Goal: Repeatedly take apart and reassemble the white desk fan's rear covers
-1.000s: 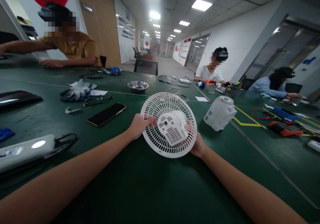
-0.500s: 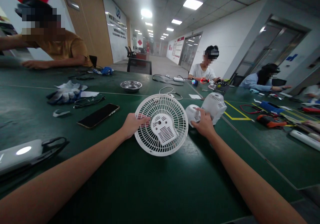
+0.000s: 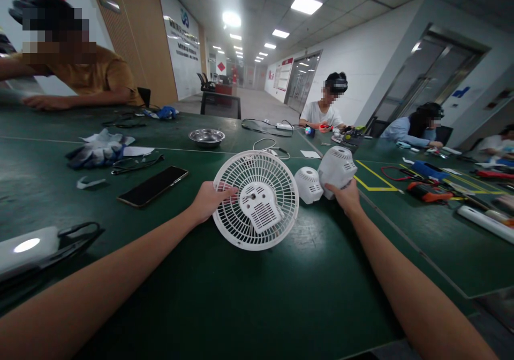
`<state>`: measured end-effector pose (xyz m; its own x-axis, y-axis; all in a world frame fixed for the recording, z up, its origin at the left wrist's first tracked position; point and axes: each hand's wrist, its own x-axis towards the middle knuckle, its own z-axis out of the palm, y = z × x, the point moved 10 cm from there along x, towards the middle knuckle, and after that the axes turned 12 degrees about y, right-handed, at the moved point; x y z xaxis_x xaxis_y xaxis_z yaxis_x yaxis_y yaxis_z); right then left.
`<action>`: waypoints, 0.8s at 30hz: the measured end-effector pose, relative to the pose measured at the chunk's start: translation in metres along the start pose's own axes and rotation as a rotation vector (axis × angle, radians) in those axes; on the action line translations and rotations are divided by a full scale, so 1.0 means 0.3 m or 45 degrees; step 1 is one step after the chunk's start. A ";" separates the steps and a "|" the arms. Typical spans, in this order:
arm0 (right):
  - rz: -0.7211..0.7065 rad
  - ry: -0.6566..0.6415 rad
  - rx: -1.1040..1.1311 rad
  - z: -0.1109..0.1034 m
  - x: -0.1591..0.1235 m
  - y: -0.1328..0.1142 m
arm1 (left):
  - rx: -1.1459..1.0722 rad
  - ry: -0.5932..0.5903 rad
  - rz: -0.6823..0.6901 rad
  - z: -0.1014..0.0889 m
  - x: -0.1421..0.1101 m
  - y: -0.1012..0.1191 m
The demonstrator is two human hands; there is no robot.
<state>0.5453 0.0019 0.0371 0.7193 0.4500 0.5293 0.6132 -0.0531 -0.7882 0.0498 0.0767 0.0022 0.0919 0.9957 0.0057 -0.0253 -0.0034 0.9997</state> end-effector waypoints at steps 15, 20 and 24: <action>-0.178 0.320 0.149 -0.058 -0.099 -0.302 | 0.031 -0.012 0.058 0.002 0.007 0.000; -0.118 0.038 -0.075 0.049 -0.172 -0.284 | 0.045 0.002 0.049 -0.003 0.009 -0.001; -0.112 0.137 -0.068 0.003 -0.117 -0.234 | 0.034 -0.016 0.046 0.003 0.006 0.003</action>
<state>0.4767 -0.0094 0.0734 0.6908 0.3571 0.6287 0.6900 -0.0660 -0.7208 0.0507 0.0783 0.0033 0.1041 0.9937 0.0420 -0.0024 -0.0420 0.9991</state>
